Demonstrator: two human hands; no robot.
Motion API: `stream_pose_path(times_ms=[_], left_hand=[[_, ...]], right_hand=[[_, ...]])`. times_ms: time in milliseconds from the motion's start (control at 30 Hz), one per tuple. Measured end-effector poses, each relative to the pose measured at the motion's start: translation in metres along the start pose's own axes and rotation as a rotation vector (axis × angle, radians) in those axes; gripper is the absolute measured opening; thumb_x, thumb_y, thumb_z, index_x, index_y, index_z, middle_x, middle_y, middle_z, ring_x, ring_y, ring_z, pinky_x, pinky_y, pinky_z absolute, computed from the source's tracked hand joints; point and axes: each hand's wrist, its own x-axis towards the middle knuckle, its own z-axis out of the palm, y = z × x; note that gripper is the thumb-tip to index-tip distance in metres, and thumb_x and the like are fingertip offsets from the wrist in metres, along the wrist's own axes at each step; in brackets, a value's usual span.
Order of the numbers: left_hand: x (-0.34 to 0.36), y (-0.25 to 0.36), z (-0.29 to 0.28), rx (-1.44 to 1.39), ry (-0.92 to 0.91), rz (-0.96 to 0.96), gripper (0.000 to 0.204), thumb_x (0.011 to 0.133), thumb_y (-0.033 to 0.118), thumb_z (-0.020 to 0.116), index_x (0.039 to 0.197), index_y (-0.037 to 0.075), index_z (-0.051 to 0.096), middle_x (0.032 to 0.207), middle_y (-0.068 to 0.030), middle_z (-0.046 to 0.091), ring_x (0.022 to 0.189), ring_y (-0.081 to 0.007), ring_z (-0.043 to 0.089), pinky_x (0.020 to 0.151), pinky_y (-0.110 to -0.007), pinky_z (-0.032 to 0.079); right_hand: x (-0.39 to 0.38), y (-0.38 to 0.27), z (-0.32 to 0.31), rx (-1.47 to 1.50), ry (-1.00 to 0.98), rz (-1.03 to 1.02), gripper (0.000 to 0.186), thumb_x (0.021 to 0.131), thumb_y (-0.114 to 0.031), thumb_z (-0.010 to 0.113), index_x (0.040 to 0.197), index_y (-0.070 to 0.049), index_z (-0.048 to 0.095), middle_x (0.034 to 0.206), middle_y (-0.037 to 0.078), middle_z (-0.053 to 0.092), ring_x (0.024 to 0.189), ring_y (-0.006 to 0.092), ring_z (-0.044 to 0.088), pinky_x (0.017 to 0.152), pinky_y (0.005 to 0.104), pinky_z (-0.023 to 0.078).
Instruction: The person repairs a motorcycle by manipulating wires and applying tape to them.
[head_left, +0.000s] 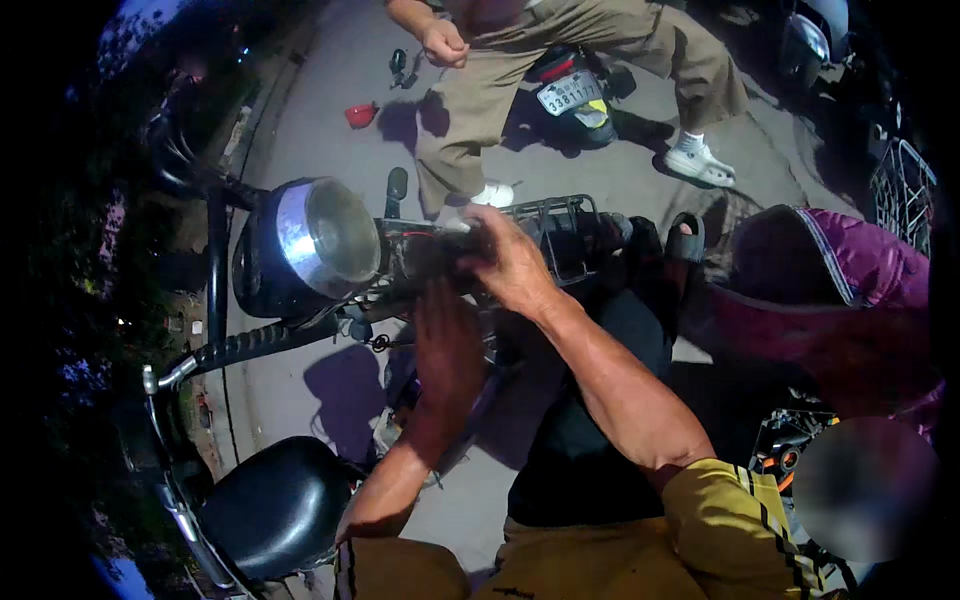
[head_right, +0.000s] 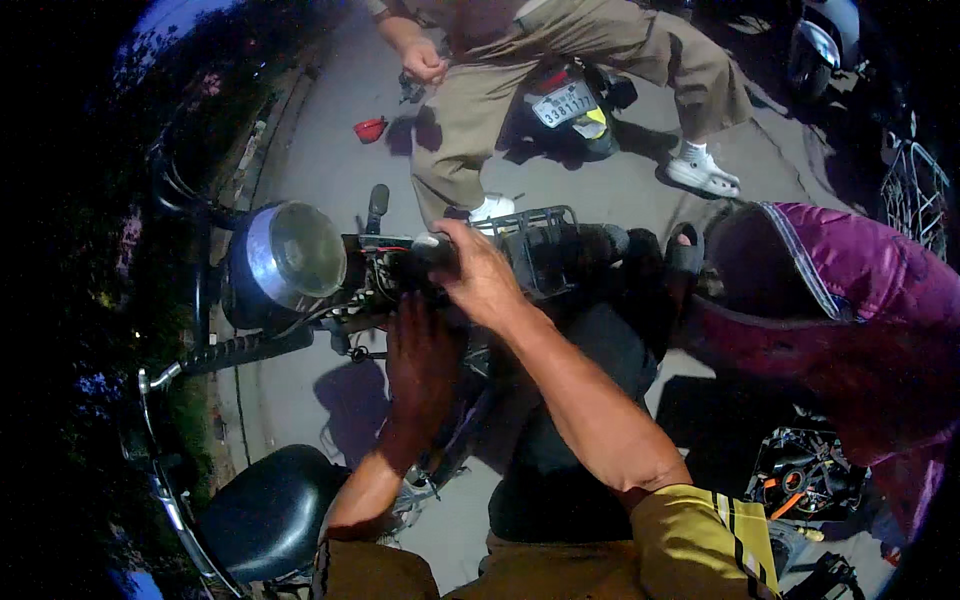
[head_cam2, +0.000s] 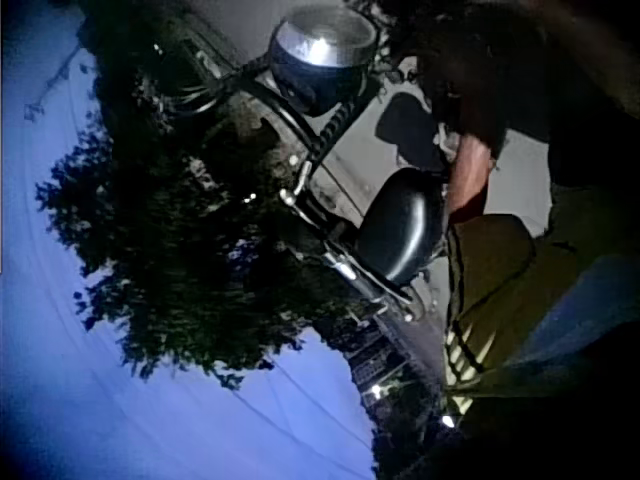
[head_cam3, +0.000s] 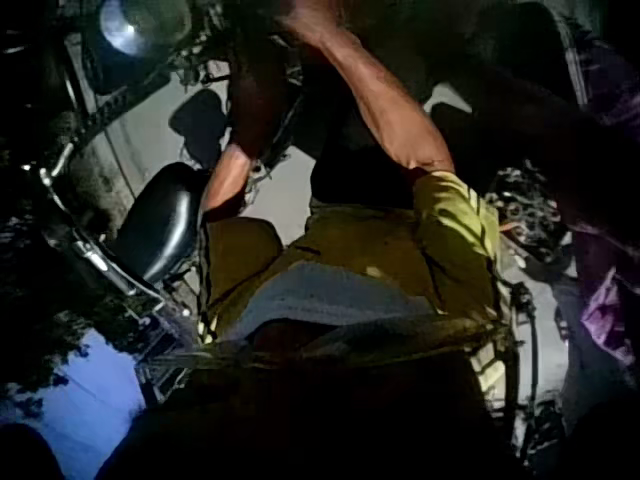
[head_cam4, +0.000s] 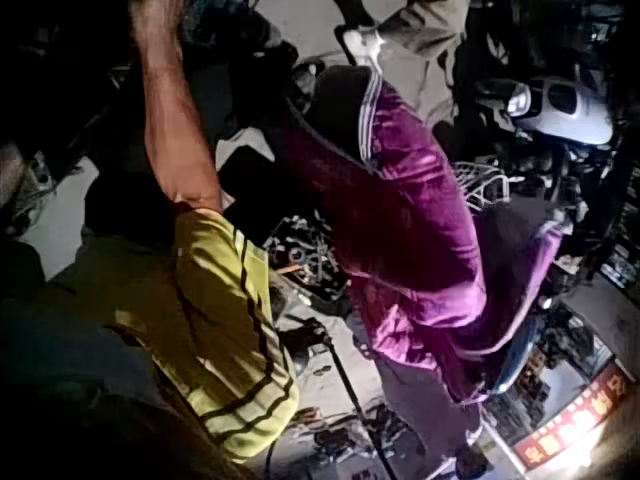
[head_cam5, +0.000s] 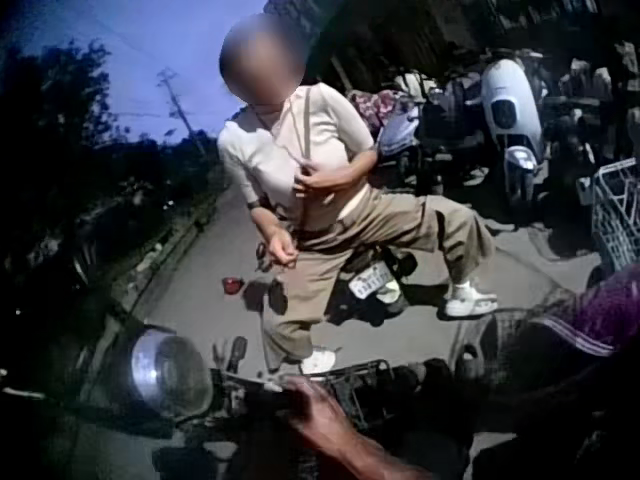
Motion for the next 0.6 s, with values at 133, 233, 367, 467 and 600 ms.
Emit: stream_pose_path(times_ms=[133,233,367,467,600], left_hand=[[-0.003,-0.004,-0.011,-0.231,0.062,0.021,0.042,0.101,0.015,0.061,0.139,-0.006,0.063,0.159,-0.0309,0.051,0.151,-0.0504,0.045,0.128,-0.063,0.034],[-0.006,0.001,-0.019,-0.221,0.069,0.006,0.044,0.099,0.011,0.063,0.139,-0.008,0.062,0.157,-0.0310,0.052,0.149,-0.0510,0.046,0.127,-0.062,0.036],[-0.010,0.003,-0.024,-0.099,-0.041,0.010,0.045,0.097,0.011,0.066,0.138,-0.007,0.063,0.158,-0.0298,0.051,0.149,-0.0505,0.047,0.127,-0.059,0.037],[-0.018,-0.001,-0.029,-0.143,-0.095,-0.023,0.042,0.096,0.016,0.070,0.133,-0.004,0.067,0.157,-0.0281,0.053,0.149,-0.0481,0.048,0.125,-0.058,0.039],[-0.025,-0.004,-0.035,-0.237,-0.074,-0.027,0.042,0.094,0.022,0.077,0.128,0.000,0.069,0.152,-0.0266,0.056,0.147,-0.0443,0.052,0.118,-0.058,0.044]], right_hand=[[0.009,0.013,0.009,-0.058,-0.066,-0.076,0.055,0.089,-0.008,0.082,0.141,-0.007,0.066,0.134,0.018,0.070,0.123,0.0375,0.068,0.107,0.0469,0.054],[0.018,0.022,0.011,-0.064,-0.144,-0.293,0.051,0.090,-0.012,0.081,0.140,-0.008,0.068,0.132,0.019,0.070,0.123,0.0415,0.066,0.108,0.0489,0.053],[0.029,0.021,0.020,-0.014,-0.140,-0.424,0.050,0.090,-0.012,0.079,0.139,-0.010,0.069,0.128,0.019,0.071,0.119,0.0427,0.067,0.106,0.0501,0.052],[0.033,0.017,0.026,-0.035,-0.254,-0.337,0.050,0.088,-0.012,0.079,0.137,-0.011,0.070,0.125,0.019,0.072,0.116,0.0430,0.067,0.104,0.0512,0.052],[0.047,0.019,0.032,-0.049,-0.388,-0.297,0.046,0.086,-0.012,0.080,0.131,-0.012,0.072,0.123,0.017,0.071,0.116,0.0412,0.067,0.102,0.0516,0.052]])
